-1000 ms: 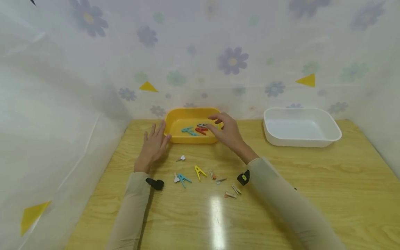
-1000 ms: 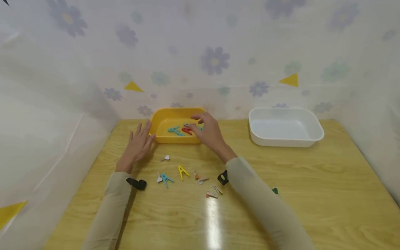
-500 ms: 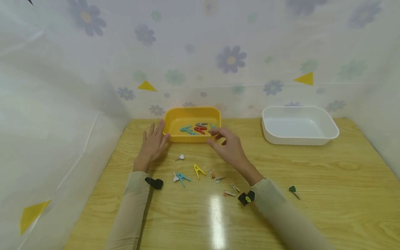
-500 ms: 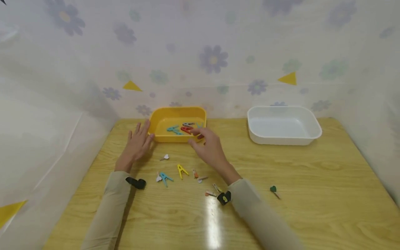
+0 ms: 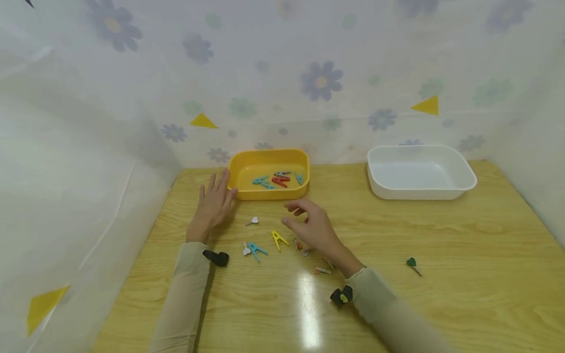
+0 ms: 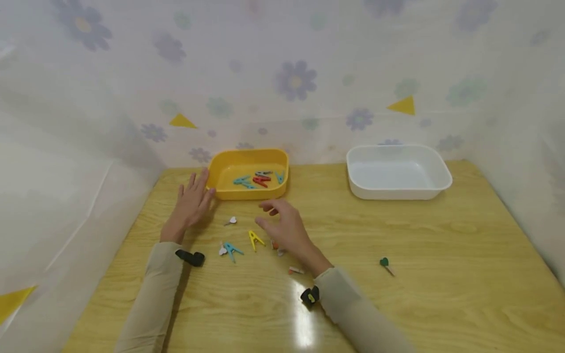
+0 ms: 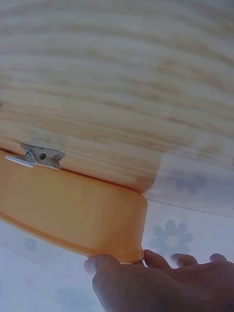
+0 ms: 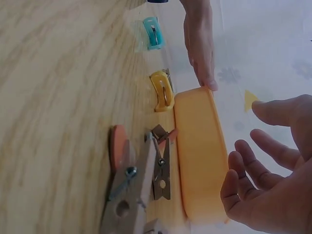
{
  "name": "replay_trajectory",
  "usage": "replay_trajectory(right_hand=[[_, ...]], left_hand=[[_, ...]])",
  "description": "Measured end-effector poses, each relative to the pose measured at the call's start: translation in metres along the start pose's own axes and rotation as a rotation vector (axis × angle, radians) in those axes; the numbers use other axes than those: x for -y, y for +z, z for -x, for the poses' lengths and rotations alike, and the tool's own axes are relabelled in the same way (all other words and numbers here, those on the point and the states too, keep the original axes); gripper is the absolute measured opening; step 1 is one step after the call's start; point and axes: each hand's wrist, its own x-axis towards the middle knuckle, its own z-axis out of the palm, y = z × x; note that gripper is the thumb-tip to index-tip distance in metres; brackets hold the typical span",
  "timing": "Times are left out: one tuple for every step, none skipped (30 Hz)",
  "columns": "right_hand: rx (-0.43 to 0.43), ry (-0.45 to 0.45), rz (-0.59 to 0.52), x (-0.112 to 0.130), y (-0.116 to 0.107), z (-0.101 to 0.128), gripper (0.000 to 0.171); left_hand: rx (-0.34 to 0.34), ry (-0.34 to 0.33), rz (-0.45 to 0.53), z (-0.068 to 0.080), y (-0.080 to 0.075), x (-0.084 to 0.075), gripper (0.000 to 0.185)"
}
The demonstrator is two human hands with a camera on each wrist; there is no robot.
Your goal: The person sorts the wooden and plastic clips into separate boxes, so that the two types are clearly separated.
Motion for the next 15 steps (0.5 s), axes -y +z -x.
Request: replay_trajectory(right_hand=[[0.017, 0.004, -0.002, -0.001, 0.002, 0.001, 0.032], [0.035, 0.003, 0.002, -0.002, 0.004, 0.002, 0.032], [0.055, 0.005, 0.004, -0.003, 0.005, 0.003, 0.032], [0.075, 0.012, 0.005, -0.003, 0.006, 0.004, 0.034], [0.095, 0.019, 0.009, -0.003, 0.008, 0.005, 0.034], [0.113, 0.026, 0.017, -0.003, 0.009, 0.006, 0.035], [0.126, 0.033, 0.023, -0.004, 0.01, 0.008, 0.035], [0.137, 0.04, 0.032, -0.004, 0.011, 0.009, 0.036], [0.145, 0.05, 0.036, -0.003, 0.012, 0.01, 0.037], [0.152, 0.057, 0.043, -0.003, 0.013, 0.011, 0.037], [0.158, 0.065, 0.049, -0.004, 0.014, 0.012, 0.038], [0.164, 0.073, 0.056, -0.004, 0.015, 0.012, 0.039], [0.169, 0.081, 0.067, -0.005, 0.016, 0.013, 0.039], [0.177, 0.091, 0.077, -0.005, 0.017, 0.013, 0.04], [0.181, 0.099, 0.085, -0.006, 0.018, 0.014, 0.04]], left_hand=[[-0.002, 0.0, 0.0, 0.0, 0.0, 0.0, 0.068], [-0.003, -0.001, -0.003, 0.0, 0.0, 0.0, 0.068], [-0.006, -0.001, -0.005, 0.0, 0.0, 0.001, 0.068], [-0.009, -0.001, -0.005, 0.0, 0.0, 0.001, 0.068], [-0.009, -0.002, -0.003, 0.0, 0.0, 0.001, 0.068], [-0.01, -0.001, -0.002, 0.0, -0.001, 0.001, 0.067], [-0.01, -0.001, -0.002, 0.0, -0.001, 0.001, 0.068], [-0.009, -0.001, 0.0, 0.0, -0.001, 0.001, 0.068], [-0.009, -0.001, 0.003, 0.0, -0.001, 0.001, 0.068], [-0.007, 0.0, 0.007, 0.001, -0.001, 0.0, 0.069], [-0.005, 0.001, 0.008, 0.001, -0.001, 0.0, 0.069], [-0.003, 0.002, 0.009, 0.001, -0.001, 0.0, 0.069], [-0.001, 0.003, 0.011, 0.0, -0.001, 0.0, 0.07], [0.003, 0.003, 0.011, 0.0, -0.001, 0.0, 0.069], [0.006, 0.004, 0.011, 0.0, 0.0, 0.0, 0.069]])
